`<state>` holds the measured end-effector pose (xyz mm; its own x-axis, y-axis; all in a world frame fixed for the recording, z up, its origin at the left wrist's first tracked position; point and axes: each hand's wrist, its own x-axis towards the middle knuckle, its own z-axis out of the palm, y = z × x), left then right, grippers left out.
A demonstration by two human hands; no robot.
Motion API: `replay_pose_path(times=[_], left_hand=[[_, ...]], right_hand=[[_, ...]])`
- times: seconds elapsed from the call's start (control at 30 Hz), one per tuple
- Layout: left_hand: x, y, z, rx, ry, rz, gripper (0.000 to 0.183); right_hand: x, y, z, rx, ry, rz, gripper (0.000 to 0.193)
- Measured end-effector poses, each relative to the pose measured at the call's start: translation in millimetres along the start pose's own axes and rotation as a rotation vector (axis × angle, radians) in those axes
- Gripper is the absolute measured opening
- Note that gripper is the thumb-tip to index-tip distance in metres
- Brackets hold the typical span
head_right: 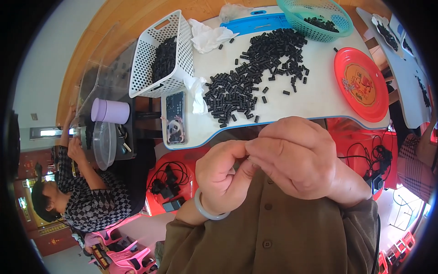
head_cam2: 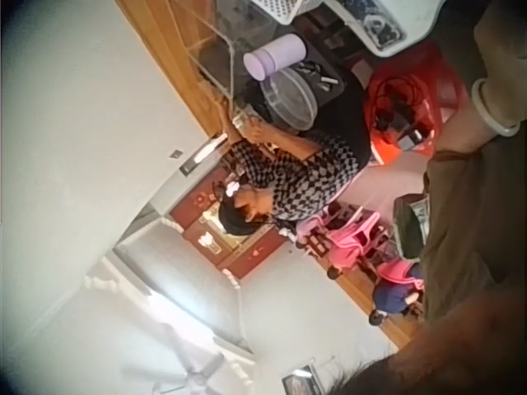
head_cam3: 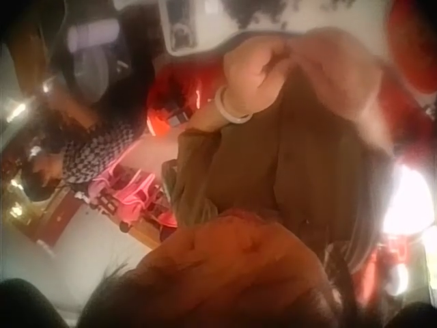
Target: The person assembles small black plastic components by hand at a workstation.
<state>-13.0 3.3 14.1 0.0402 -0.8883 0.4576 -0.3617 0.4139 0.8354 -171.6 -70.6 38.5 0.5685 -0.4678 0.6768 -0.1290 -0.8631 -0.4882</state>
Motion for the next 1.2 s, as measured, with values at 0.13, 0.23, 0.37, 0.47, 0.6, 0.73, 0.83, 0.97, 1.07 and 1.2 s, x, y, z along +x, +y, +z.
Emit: replay_pose_path(times=[0.13, 0.23, 0.37, 0.47, 0.6, 0.73, 0.83, 0.97, 1.07, 1.2], left_hand=[[-9.5, -1.7, 5.9, -0.104, 0.051, -0.155, 0.017], [-9.2, 1.2, 4.7, -0.135, 0.048, -0.17, 0.017], [-1.9, 3.9, -2.1, -0.164, 0.021, -0.134, 0.014], [0.6, 5.1, -2.5, -0.224, 0.035, -0.123, 0.013], [-5.3, 0.3, -2.2, -0.239, 0.047, -0.17, 0.015], [-5.9, -2.3, 2.4, -0.282, 0.057, -0.18, 0.015], [-4.3, 0.4, 7.1, -0.422, 0.062, -0.232, 0.012], [-5.5, -5.8, 9.5, -0.393, 0.06, -0.206, 0.009], [-2.8, -4.9, 11.0, -0.292, 0.053, -0.143, 0.007], [-8.9, -12.6, 11.7, -0.212, 0.084, -0.133, 0.006]], right_hand=[[-4.1, -0.4, 5.3, 0.071, 0.01, 0.052, 0.026], [-4.8, 4.7, -0.4, 0.363, -0.086, 0.147, 0.019], [-7.4, 6.7, 3.1, 0.708, -0.044, 0.283, 0.024], [-5.6, 1.4, 9.9, 0.825, 0.048, 0.383, 0.034], [-14.1, 6.3, 13.2, 1.051, 0.1, 0.656, 0.041], [-17.1, 11.9, 14.3, 1.149, -0.126, 0.796, 0.037], [-13.7, 11.7, 20.2, 1.301, -0.145, 0.916, 0.026], [-14.8, 12.2, 23.9, 1.351, -0.103, 0.982, 0.017], [-23.5, 11.8, 33.8, 1.364, -0.014, 0.985, 0.012], [-20.2, 10.2, 37.3, 1.362, 0.023, 0.909, 0.012]])
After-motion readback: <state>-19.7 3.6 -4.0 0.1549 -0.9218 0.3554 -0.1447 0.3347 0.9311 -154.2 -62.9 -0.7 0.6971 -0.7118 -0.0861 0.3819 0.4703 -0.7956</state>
